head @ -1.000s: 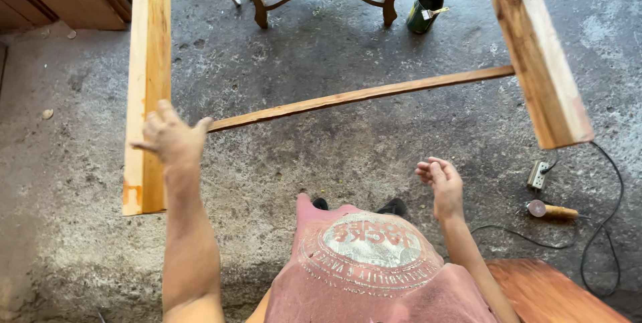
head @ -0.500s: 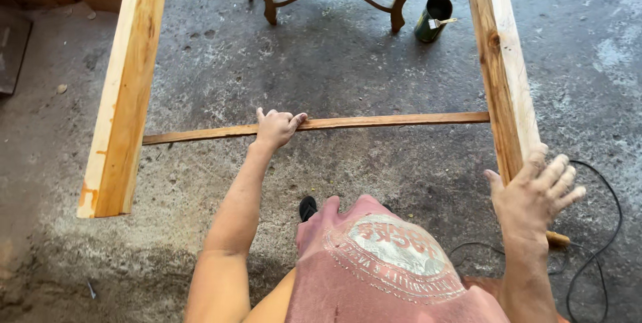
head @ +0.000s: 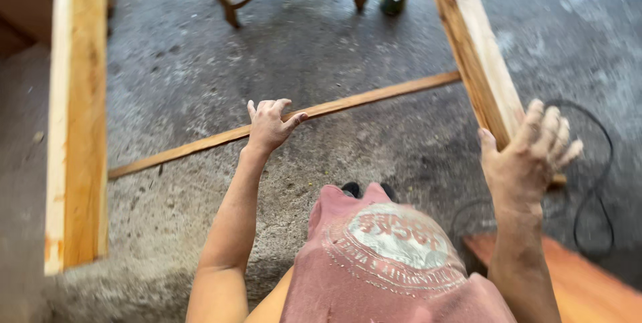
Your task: The person sands wooden furniture boards with an angle grinder, holding each board steady with one hand while moving the grinder across the surface. They reposition and flip the boards between passes, use pliers on a board edge, and finally unplug the grinder from the power strip on the floor.
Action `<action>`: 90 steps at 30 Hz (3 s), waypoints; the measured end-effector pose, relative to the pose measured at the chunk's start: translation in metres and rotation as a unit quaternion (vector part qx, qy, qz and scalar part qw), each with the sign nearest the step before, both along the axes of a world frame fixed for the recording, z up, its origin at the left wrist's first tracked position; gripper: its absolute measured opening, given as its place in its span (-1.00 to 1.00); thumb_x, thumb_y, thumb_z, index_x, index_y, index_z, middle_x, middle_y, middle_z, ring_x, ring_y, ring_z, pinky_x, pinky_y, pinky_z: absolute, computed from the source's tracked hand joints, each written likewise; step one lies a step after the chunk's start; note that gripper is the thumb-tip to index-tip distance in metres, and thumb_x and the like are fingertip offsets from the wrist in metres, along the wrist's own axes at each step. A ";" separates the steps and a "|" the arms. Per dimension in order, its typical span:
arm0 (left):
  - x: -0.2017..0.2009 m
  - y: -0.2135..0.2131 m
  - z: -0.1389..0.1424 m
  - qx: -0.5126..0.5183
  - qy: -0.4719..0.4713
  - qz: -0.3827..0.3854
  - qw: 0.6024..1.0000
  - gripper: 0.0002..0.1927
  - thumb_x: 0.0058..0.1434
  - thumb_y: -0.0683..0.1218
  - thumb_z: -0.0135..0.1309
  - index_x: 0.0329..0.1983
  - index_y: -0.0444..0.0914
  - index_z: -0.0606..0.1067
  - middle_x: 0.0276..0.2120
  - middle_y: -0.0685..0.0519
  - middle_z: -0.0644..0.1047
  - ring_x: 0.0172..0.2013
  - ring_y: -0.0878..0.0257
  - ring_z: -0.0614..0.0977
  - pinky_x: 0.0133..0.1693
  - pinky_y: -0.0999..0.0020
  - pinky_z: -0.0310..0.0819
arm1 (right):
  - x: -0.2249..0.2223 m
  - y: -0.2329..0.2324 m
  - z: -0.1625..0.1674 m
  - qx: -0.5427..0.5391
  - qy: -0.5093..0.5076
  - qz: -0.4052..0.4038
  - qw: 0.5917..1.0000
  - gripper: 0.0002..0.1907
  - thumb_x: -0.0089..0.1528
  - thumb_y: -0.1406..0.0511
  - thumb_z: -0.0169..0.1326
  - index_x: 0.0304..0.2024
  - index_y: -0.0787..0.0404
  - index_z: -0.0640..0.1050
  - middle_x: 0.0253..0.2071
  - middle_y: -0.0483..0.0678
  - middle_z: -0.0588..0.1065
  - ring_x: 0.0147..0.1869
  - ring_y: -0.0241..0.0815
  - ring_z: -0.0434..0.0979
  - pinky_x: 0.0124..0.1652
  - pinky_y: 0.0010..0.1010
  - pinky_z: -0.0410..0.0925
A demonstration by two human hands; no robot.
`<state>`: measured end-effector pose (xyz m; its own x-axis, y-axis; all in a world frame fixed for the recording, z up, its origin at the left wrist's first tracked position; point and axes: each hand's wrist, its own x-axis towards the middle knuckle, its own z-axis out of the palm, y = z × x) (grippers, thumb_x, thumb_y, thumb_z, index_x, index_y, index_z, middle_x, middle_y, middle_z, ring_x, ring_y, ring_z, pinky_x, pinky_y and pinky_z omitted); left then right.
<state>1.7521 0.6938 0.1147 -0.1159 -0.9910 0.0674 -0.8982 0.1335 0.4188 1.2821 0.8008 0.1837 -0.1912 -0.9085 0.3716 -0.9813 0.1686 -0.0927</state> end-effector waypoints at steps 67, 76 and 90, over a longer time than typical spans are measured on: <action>-0.657 -0.025 0.053 0.007 0.010 -0.568 0.823 -0.87 0.19 -0.10 0.14 -0.44 -0.22 0.53 -0.39 -0.05 0.53 -0.33 -0.05 0.61 -0.30 0.00 0.50 | -0.458 0.214 -0.080 -0.064 -0.150 -0.031 0.986 -0.70 0.38 0.29 0.38 -0.31 0.22 0.51 -0.26 -0.03 0.48 -0.09 0.02 0.45 -0.03 -0.19 0.36; -0.836 -0.135 0.039 -0.018 0.097 -0.623 0.776 -0.91 0.22 -0.15 0.11 -0.30 -0.29 0.54 -0.39 -0.10 0.53 -0.36 -0.08 0.60 -0.35 0.05 0.47 | -0.538 0.111 -0.031 -0.131 -0.195 -0.092 0.968 -0.78 0.17 0.35 0.37 -0.33 0.23 0.53 -0.29 0.01 0.49 -0.04 0.09 0.54 0.01 -0.12 0.43; -1.068 -0.299 0.024 0.151 0.307 -0.617 0.709 -0.85 0.29 -0.13 0.14 -0.14 -0.30 0.59 -0.34 -0.02 0.47 -0.40 0.26 0.51 -0.34 0.32 0.41 | -0.680 -0.115 -0.031 -0.192 -0.209 -0.291 0.914 -0.89 0.22 0.42 0.26 -0.31 0.31 0.55 -0.36 0.04 0.45 -0.32 -0.02 0.49 -0.30 -0.26 0.36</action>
